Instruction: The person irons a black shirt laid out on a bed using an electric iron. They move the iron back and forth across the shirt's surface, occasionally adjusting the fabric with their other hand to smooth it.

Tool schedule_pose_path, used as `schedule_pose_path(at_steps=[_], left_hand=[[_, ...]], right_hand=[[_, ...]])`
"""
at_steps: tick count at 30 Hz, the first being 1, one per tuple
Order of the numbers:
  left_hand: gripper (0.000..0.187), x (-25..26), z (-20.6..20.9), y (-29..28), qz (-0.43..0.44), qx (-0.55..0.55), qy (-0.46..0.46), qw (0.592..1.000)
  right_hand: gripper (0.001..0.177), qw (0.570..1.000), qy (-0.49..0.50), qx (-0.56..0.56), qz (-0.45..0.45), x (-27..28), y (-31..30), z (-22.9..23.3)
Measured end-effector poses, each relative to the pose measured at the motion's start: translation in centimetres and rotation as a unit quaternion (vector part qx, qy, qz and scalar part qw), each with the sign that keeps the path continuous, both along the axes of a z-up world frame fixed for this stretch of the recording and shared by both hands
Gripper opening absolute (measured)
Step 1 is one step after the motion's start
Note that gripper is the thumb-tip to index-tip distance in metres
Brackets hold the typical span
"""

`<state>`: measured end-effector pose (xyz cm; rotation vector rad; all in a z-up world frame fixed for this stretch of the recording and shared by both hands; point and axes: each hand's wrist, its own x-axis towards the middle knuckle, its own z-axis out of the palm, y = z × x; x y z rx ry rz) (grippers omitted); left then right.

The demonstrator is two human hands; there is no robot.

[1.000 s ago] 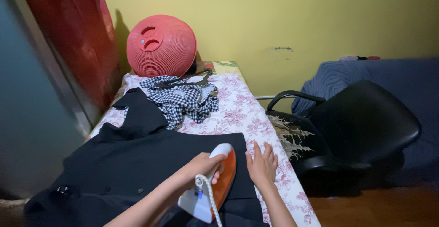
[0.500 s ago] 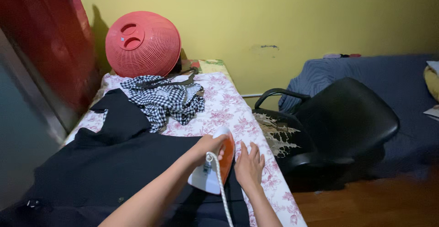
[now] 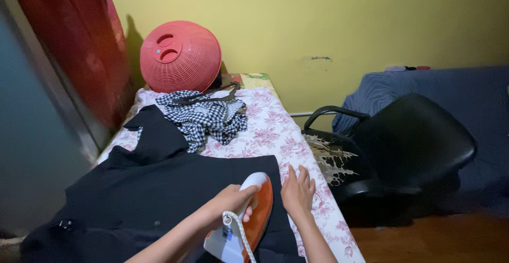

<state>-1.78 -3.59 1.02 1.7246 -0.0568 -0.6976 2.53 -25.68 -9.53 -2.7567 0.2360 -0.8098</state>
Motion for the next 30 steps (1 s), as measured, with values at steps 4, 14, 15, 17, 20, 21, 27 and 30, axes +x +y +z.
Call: schedule_pose_path(at_steps=[4,14,15,17,20,21,27,30], left_hand=[[0.045,-0.6,0.3,0.3,0.008,-0.016,0.008,1.0],[0.048,6.7,-2.1,-2.4,0.044,-0.055,-0.062,0.996],[0.049,7.7,-2.4,-2.7,0.05,-0.042,-0.068,0.996],[0.051,9.5,-2.7,-3.4,0.062,-0.014,-0.081,0.995],[0.047,11.2,-2.8,-4.1,0.054,-0.069,-0.085,0.993],[0.047,11.4,-2.8,-4.1,0.049,-0.063,-0.088,0.993],[0.048,9.0,-2.3,-3.1,0.018,-0.045,-0.083,0.995],[0.047,6.5,-1.6,-1.2,-0.018,-0.024,-0.062,0.998]], right_hand=[[0.051,0.999,0.002,0.035,0.014,-0.4,0.2,0.5],[0.065,0.999,0.033,0.03,0.007,0.2,0.0,0.2],[0.063,0.999,0.033,0.032,0.009,0.3,0.0,0.1],[0.061,0.999,0.031,0.036,0.013,0.3,0.0,0.0],[0.057,0.998,0.049,0.038,0.01,0.2,0.0,0.2],[0.057,0.998,0.052,0.038,0.01,0.3,0.0,0.3],[0.058,0.998,0.053,0.037,0.012,0.1,0.1,0.7],[0.058,0.997,0.058,0.039,0.014,0.0,0.1,0.5]])
